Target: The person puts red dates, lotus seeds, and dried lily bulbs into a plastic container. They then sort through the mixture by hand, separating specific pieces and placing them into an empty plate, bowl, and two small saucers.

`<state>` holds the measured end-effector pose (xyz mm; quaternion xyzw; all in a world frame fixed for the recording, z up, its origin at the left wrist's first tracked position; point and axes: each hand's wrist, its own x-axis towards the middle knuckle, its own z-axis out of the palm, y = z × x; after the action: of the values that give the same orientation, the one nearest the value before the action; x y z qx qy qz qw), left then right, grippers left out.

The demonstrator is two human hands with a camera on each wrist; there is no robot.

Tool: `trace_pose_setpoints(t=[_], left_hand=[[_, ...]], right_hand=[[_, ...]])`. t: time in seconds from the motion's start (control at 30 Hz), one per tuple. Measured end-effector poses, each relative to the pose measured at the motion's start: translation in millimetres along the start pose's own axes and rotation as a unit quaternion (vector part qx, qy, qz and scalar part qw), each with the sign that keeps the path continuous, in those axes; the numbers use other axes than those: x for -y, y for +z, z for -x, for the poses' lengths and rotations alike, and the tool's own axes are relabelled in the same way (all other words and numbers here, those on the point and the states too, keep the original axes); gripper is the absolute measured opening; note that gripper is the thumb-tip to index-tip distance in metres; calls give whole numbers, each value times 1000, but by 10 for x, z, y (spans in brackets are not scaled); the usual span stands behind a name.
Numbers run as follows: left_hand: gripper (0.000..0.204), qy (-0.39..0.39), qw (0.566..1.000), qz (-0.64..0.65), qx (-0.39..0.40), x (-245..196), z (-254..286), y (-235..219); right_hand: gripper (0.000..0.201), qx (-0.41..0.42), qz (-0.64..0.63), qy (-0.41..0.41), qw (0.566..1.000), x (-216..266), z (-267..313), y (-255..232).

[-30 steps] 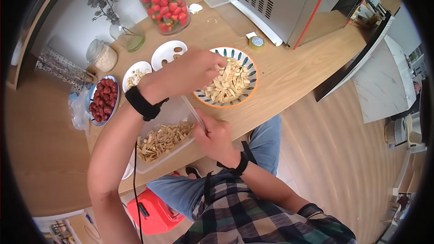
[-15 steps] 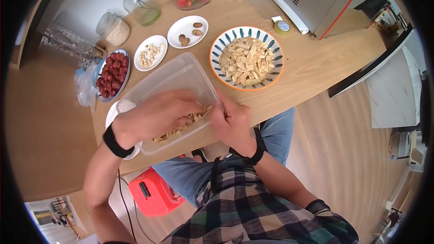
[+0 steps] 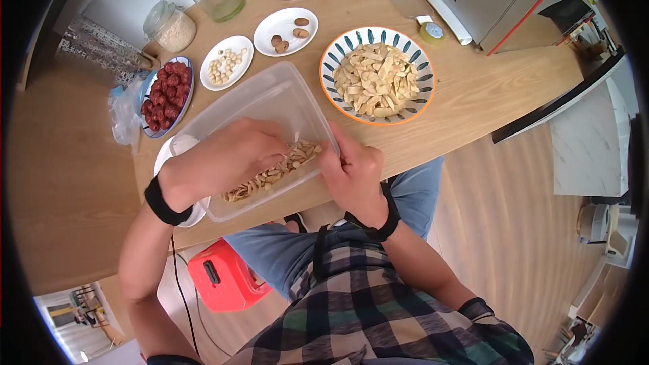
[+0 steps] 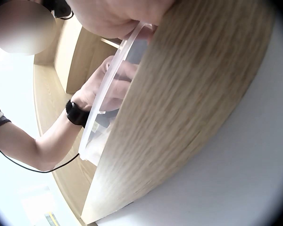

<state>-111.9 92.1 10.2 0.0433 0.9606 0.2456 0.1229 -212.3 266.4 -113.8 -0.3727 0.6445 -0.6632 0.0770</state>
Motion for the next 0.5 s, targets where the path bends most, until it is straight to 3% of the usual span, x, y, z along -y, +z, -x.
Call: trace_pose_setpoints(t=[0.17,0.4,0.47,0.5], left_hand=[[13,-18,998,33,-55,25,86,-26],[12,-23,998,3,-57,-5,134,-57],[12,-86,991,43,-98,-170,143,-216],[12,-82,991,41,-97,-240,128,-289]], right_hand=[[31,-4,4,-8,1000,-7,-5,11],[31,0,4,-9,1000,-21,5,3],[32,-4,5,-7,1000,-37,14,-1],[33,-4,13,-10,1000,-28,20,-3]])
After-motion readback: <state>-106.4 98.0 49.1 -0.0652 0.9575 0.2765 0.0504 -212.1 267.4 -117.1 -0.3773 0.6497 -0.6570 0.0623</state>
